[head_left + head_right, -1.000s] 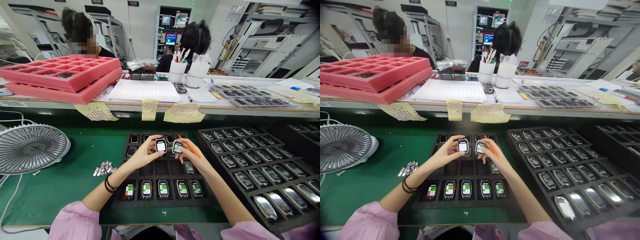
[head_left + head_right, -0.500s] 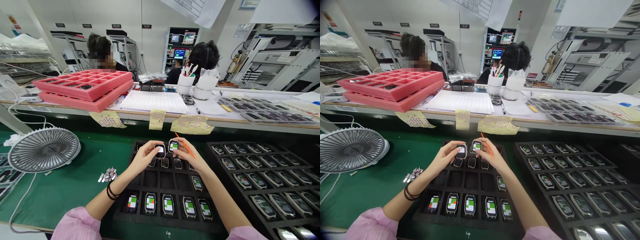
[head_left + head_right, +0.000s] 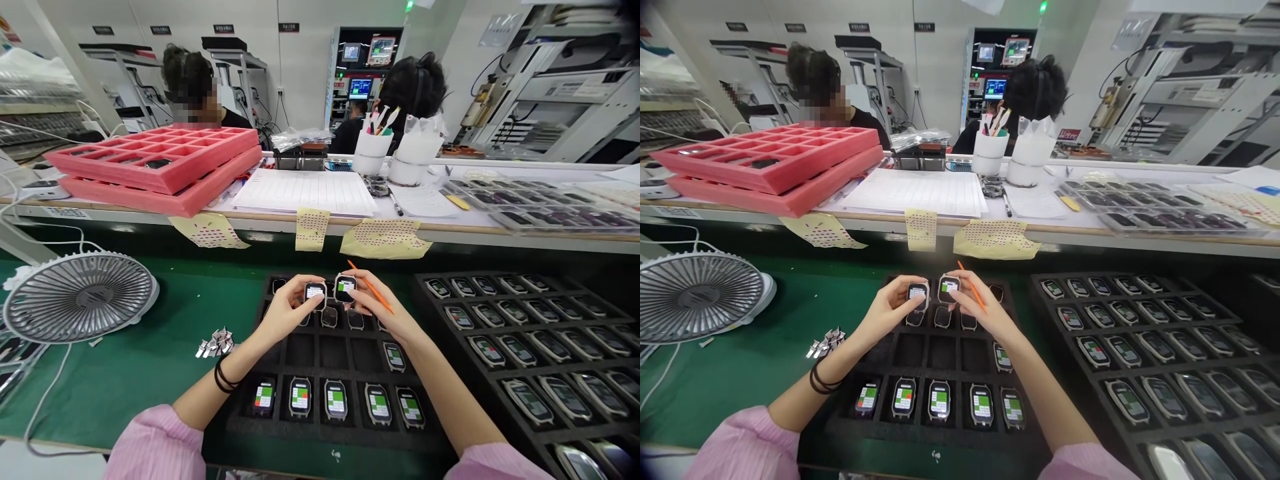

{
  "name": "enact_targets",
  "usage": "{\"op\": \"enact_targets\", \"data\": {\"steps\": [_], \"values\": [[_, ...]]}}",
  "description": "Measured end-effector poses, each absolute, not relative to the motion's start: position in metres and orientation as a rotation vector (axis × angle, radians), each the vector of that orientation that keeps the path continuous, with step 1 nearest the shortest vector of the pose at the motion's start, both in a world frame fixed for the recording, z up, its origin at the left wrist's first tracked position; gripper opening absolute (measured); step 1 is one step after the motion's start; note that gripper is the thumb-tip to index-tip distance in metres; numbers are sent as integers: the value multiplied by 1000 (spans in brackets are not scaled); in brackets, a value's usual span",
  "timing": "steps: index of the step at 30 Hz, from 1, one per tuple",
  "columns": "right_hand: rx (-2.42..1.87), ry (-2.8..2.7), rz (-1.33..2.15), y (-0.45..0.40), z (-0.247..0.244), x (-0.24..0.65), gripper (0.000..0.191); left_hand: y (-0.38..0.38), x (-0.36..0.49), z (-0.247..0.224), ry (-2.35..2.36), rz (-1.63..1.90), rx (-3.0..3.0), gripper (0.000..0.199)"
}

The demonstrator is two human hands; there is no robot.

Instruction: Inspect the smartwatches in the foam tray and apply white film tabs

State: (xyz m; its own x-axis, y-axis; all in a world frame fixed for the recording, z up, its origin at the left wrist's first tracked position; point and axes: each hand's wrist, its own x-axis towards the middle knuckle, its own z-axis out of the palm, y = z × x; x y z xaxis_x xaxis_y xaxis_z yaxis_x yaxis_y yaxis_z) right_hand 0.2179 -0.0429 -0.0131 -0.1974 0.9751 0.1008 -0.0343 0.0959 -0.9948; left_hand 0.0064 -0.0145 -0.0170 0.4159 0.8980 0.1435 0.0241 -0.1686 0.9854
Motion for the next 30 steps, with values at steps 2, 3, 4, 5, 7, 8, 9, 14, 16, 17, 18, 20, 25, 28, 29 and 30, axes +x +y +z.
{"op": "enact_targets", "data": {"steps": [2, 3, 4, 5, 7, 8, 9, 14, 16, 17, 18, 20, 25, 28, 29, 30], "values": [[-1020, -1391, 1283, -43, -12, 218, 27, -15, 7, -16, 827, 967, 1520, 36], [-1024, -1393, 1276, -43, -12, 218, 26, -16, 7, -15, 814, 963, 1506, 37], [-1027, -1393, 1269, -43, -12, 218, 26, -16, 7, -14, 804, 957, 1491, 37], [-1027, -1391, 1263, -43, -13, 218, 27, -17, 8, -13, 796, 953, 1477, 38], [-1018, -1378, 1261, -43, -14, 218, 28, -18, 8, -11, 789, 952, 1457, 39], [-1014, -1372, 1262, -43, -14, 218, 28, -18, 8, -11, 788, 954, 1451, 39], [-1011, -1366, 1261, -43, -14, 218, 28, -18, 8, -11, 789, 956, 1447, 39], [-1045, -1309, 1262, -46, -9, 216, 26, -19, 8, -10, 815, 955, 1434, 40], [-1068, -1291, 1274, -47, -6, 215, 26, -19, 8, -8, 826, 947, 1435, 41], [-1077, -1285, 1278, -47, -5, 215, 26, -19, 7, -7, 828, 944, 1435, 41], [-1080, -1281, 1281, -48, -5, 215, 26, -19, 6, -7, 824, 943, 1433, 42], [-1069, -1275, 1278, -48, -5, 216, 26, -19, 5, -6, 799, 951, 1422, 42], [-1023, -1283, 1259, -45, -9, 216, 30, -19, 2, -8, 731, 987, 1410, 42], [-1021, -1298, 1262, -44, -11, 217, 28, -17, 3, -10, 729, 972, 1430, 42], [-1019, -1308, 1261, -44, -12, 217, 27, -17, 3, -10, 732, 968, 1443, 41], [-1018, -1321, 1258, -44, -12, 216, 28, -17, 3, -10, 735, 964, 1459, 41]]}}
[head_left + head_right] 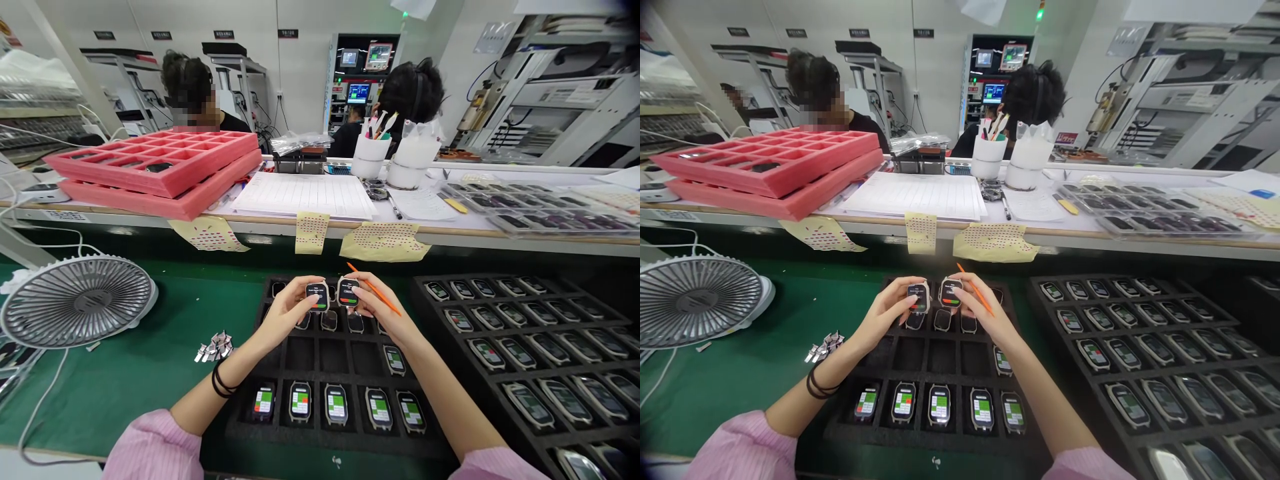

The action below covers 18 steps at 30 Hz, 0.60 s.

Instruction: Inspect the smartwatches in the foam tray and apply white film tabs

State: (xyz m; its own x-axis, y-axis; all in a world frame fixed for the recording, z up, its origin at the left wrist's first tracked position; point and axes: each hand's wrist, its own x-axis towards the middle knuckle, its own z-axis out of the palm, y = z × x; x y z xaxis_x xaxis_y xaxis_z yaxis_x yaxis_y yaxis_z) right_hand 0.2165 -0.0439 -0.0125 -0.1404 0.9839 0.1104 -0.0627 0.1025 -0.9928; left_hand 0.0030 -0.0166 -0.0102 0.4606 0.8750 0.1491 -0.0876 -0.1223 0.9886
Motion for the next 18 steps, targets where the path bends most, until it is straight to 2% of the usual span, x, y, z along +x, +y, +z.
{"op": "enact_targets", "data": {"steps": [9, 18], "values": [[-985, -1430, 1280, -40, -18, 216, 37, -18, 5, -12, 789, 939, 1563, 44], [-1021, -1427, 1258, -43, -14, 215, 35, -18, 5, -13, 785, 933, 1616, 42]]}}
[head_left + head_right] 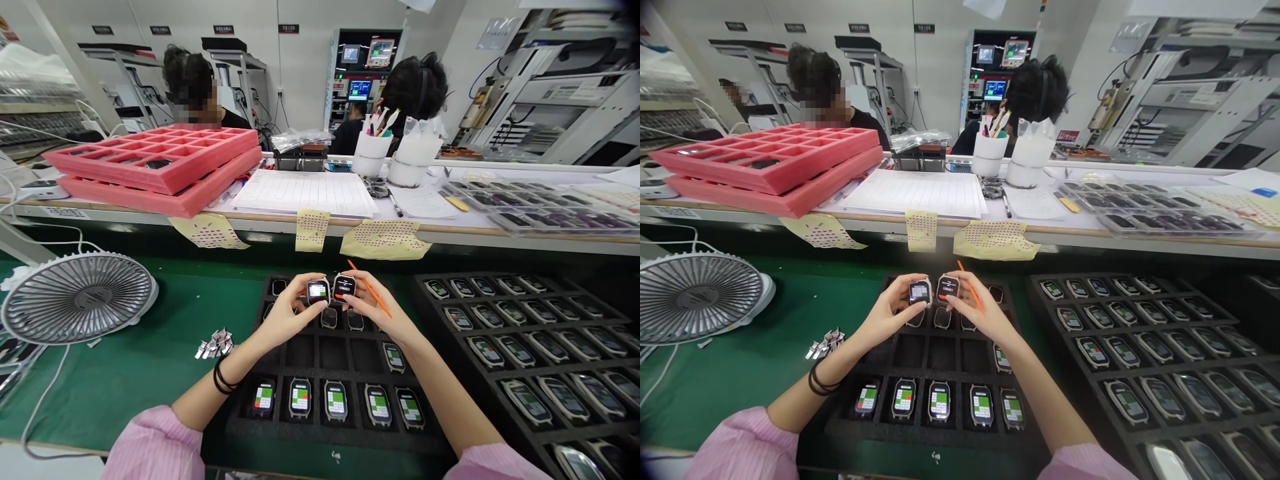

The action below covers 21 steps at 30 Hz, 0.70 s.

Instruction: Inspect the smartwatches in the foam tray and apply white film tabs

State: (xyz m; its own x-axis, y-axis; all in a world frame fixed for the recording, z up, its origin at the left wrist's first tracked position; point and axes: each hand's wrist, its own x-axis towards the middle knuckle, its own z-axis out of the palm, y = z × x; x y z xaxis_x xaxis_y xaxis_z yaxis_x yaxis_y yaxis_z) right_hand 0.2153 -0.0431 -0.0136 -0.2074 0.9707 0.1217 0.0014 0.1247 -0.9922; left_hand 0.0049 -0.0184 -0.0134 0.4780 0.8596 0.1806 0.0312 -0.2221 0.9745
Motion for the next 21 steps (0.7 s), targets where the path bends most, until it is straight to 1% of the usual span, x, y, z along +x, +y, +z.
{"op": "enact_targets", "data": {"steps": [4, 11, 21], "values": [[-1054, -1411, 1266, -45, -11, 214, 34, -19, 6, -12, 778, 965, 1562, 35], [-1113, -1318, 1253, -46, -9, 212, 28, -19, 6, -14, 796, 996, 1531, 39], [-1129, -1283, 1238, -42, -17, 213, 26, -16, 6, -12, 870, 997, 1533, 39]]}}
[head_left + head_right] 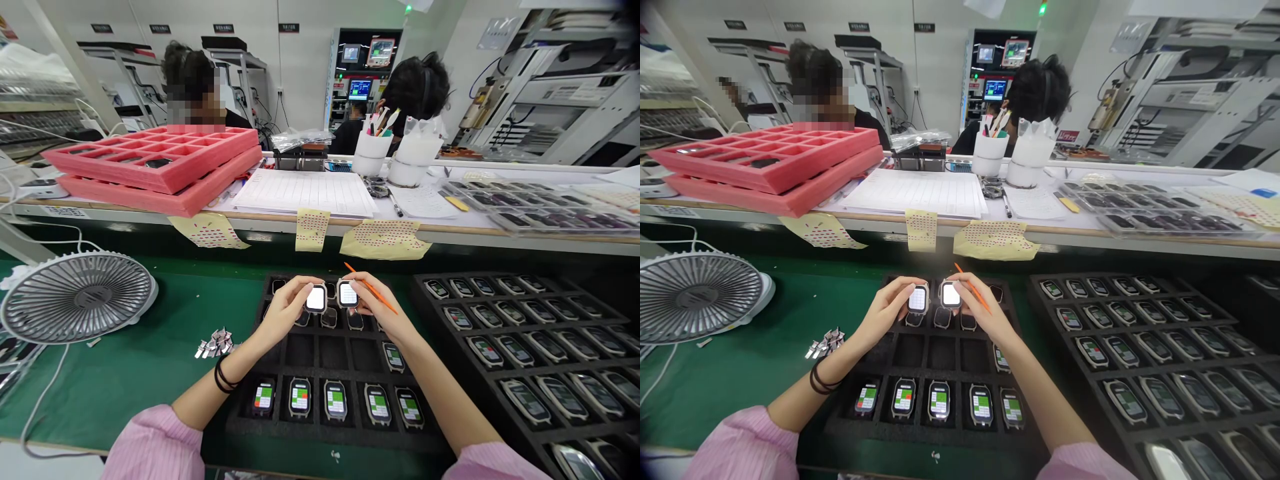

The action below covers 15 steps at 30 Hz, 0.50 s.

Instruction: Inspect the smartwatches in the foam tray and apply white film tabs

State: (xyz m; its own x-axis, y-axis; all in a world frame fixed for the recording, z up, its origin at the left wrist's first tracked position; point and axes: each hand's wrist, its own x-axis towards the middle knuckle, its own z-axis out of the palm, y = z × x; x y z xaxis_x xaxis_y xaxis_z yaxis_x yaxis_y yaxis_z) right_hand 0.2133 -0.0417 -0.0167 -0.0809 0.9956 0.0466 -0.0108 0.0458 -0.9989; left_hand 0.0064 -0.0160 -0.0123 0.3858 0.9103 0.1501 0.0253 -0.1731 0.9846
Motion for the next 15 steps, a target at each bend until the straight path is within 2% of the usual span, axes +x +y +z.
{"op": "enact_targets", "data": {"steps": [15], "values": [[-1024, -1406, 1267, -40, -17, 214, 38, -14, 7, -23, 879, 940, 1603, 45]]}}
